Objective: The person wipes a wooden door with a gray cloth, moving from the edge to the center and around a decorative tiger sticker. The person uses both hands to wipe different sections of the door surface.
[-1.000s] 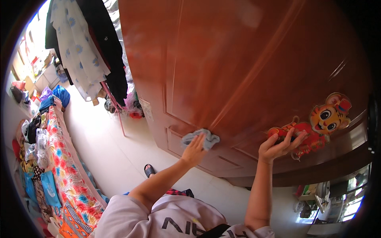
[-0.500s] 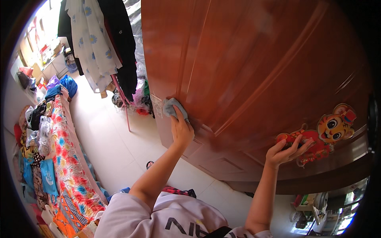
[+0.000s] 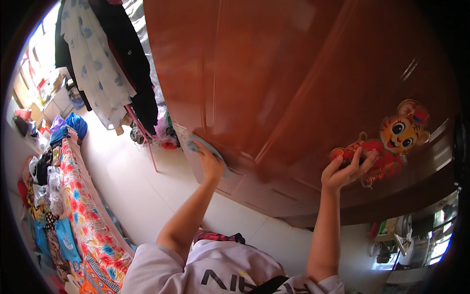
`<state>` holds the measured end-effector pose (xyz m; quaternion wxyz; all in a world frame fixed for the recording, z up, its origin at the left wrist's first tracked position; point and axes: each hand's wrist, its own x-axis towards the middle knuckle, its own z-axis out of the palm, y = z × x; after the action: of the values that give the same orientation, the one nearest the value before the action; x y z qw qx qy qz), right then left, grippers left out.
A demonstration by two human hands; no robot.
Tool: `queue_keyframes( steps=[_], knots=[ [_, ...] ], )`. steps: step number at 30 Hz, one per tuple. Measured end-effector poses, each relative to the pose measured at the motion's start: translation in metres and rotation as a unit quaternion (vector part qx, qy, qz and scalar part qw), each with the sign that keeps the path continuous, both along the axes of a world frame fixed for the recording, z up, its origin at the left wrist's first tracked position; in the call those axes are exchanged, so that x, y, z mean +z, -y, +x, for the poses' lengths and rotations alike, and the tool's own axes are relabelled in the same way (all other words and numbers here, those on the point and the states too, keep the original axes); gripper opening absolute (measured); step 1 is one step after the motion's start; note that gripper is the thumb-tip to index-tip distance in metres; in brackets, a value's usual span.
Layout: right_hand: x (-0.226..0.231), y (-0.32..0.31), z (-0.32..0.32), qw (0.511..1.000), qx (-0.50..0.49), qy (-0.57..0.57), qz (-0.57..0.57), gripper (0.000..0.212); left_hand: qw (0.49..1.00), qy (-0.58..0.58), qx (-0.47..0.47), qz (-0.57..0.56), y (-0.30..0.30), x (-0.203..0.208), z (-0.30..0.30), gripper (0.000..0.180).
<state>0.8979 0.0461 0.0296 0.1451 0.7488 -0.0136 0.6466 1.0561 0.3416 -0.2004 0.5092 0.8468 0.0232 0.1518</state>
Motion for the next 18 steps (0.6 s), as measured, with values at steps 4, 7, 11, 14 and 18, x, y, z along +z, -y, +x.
queue_keyframes(
  steps=[4,7,11,14,18],
  knots=[
    [0.003,-0.002,-0.001,1.0,-0.001,0.01,0.006,0.047,0.999,-0.011,0.04,-0.019,-0.006,-0.01,0.016,0.097],
    [0.002,-0.001,-0.003,1.0,-0.003,0.008,0.009,0.046,0.996,-0.065,0.004,-0.058,0.015,0.002,-0.012,0.096],
    [0.002,-0.013,-0.01,0.998,0.02,-0.018,0.054,0.051,0.996,0.036,-0.064,0.045,0.039,0.01,-0.061,0.093],
    [-0.019,-0.048,-0.027,0.992,0.067,-0.064,0.09,0.052,0.98,0.131,-0.122,0.087,0.05,0.012,-0.08,0.082],
    [-0.081,-0.089,-0.042,0.942,0.191,-0.227,0.156,0.056,0.937,0.229,-0.235,0.115,0.062,0.03,-0.087,0.063]
  ],
)
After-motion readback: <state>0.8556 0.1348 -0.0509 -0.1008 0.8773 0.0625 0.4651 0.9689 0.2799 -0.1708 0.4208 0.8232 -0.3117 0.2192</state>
